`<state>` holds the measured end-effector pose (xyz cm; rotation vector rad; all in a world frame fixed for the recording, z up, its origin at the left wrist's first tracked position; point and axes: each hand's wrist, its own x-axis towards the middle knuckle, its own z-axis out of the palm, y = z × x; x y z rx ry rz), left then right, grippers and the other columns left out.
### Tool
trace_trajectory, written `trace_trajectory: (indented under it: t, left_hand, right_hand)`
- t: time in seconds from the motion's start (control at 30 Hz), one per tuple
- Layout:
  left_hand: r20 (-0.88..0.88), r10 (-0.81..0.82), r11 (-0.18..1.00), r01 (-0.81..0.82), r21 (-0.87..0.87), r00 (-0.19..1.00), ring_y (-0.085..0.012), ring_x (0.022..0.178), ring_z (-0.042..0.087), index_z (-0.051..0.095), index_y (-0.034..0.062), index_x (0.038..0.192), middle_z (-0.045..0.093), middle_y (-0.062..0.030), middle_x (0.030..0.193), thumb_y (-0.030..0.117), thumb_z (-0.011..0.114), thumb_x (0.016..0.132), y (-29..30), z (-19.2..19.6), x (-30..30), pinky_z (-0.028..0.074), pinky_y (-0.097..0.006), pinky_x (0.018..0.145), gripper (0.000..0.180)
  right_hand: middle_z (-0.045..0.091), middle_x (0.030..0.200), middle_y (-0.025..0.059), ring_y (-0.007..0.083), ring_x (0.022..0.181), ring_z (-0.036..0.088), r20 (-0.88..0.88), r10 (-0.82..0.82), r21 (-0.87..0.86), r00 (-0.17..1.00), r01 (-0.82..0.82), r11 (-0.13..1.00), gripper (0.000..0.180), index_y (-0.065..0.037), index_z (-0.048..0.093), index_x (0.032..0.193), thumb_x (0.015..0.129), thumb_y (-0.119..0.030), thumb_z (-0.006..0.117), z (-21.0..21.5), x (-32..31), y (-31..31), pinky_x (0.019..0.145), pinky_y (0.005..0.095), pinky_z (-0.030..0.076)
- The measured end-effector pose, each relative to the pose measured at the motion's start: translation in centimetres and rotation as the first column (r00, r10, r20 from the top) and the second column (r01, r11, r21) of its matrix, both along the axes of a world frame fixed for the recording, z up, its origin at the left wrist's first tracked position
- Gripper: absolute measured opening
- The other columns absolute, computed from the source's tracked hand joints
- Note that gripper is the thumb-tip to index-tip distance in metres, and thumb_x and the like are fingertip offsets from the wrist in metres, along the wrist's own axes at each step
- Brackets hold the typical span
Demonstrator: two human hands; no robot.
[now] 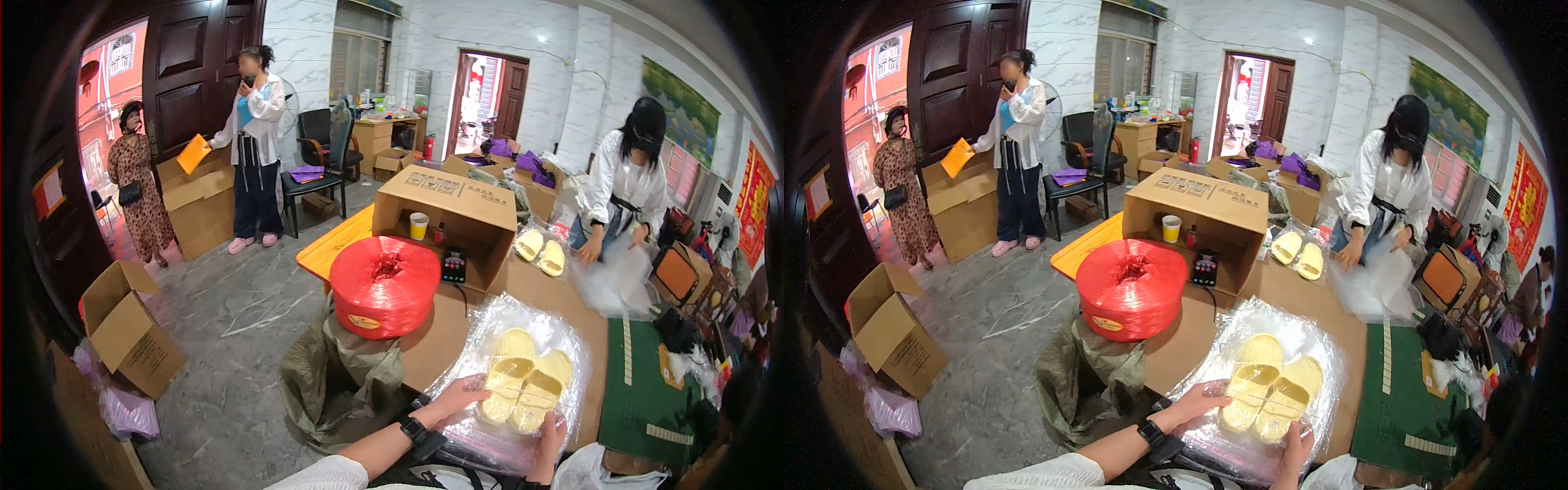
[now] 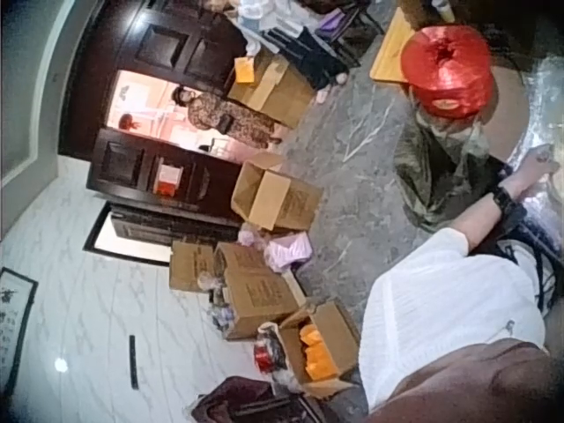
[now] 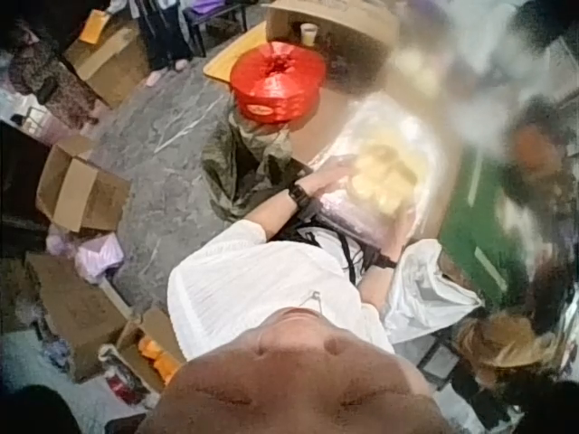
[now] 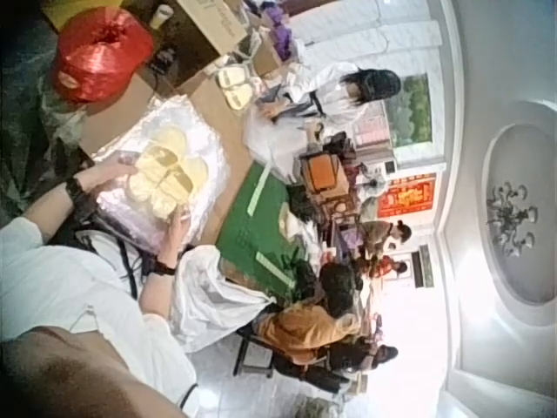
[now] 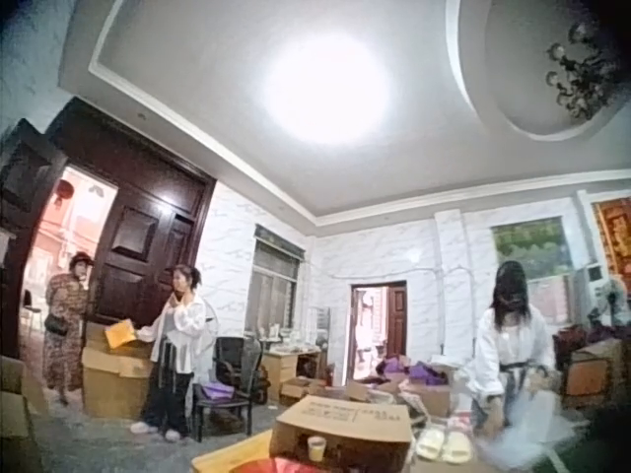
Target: The recorder is packing pairs of yellow sandals into bubble wrap and plastic bags at a manufacturing station.
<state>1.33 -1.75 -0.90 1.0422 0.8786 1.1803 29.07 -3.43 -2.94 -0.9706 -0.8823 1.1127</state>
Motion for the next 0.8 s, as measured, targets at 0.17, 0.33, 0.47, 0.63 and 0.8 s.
trace_trajectory:
  t: [0.17,0.33,0.47,0.63,0.8]
  left_hand:
    - [0.040,-0.008,1.000,0.009,-0.017,0.999,-0.0138,0.110,0.057,0.058,-0.0030,0.129,0.062,-0.0097,0.128,0.014,0.071,0.089,-0.4,1.0,-0.3,0.046,-0.029,0.095,0.045]
    - [-0.047,0.053,0.997,-0.056,-0.059,0.997,-0.0151,0.108,0.059,0.066,-0.0057,0.109,0.058,-0.0103,0.133,0.008,0.071,0.085,0.0,0.8,-0.7,0.047,-0.030,0.094,0.028]
    - [0.022,0.051,0.998,-0.050,-0.044,0.998,-0.0136,0.103,0.062,0.045,-0.0077,0.139,0.066,-0.0113,0.117,0.005,0.069,0.087,0.0,1.3,-0.5,0.048,-0.027,0.092,0.058]
    - [-0.027,0.051,0.997,-0.052,-0.049,0.998,-0.0160,0.104,0.062,0.048,-0.0064,0.137,0.066,-0.0120,0.118,0.004,0.063,0.089,-0.3,1.8,0.1,0.049,-0.028,0.092,0.052]
    - [-0.029,0.028,0.999,-0.029,-0.030,0.999,-0.0165,0.105,0.062,0.048,-0.0068,0.137,0.066,-0.0120,0.119,0.003,0.061,0.089,-0.7,2.6,0.2,0.049,-0.028,0.092,0.051]
  right_hand:
    - [0.063,0.096,0.0053,0.0111,0.081,0.058,0.011,-0.101,-0.102,0.995,0.101,0.990,0.029,0.000,0.058,0.114,0.089,-0.013,0.068,1.2,-0.9,-0.5,0.067,0.0264,0.047]
    - [0.063,0.083,-0.0014,0.0071,0.070,0.055,0.192,-0.047,-0.057,0.980,0.059,0.997,0.026,0.000,0.063,0.106,0.090,-0.018,0.071,1.8,-0.8,0.0,0.060,0.0239,0.044]
    - [0.064,0.085,0.0008,0.0084,0.073,0.057,0.195,-0.050,-0.057,0.979,0.062,0.996,0.029,0.001,0.063,0.108,0.090,-0.021,0.070,1.9,-1.0,0.0,0.064,0.0252,0.046]
    - [0.067,0.092,0.0044,0.0102,0.080,0.059,0.206,-0.041,-0.090,0.978,0.061,0.994,0.036,0.002,0.063,0.113,0.089,-0.023,0.071,2.2,-0.4,-0.6,0.070,0.0264,0.048]
    - [0.069,0.101,0.0118,0.0158,0.090,0.063,0.294,-0.070,-0.125,0.953,0.111,0.986,0.051,0.006,0.061,0.119,0.087,-0.032,0.073,1.1,-0.5,-0.2,0.078,0.0302,0.051]
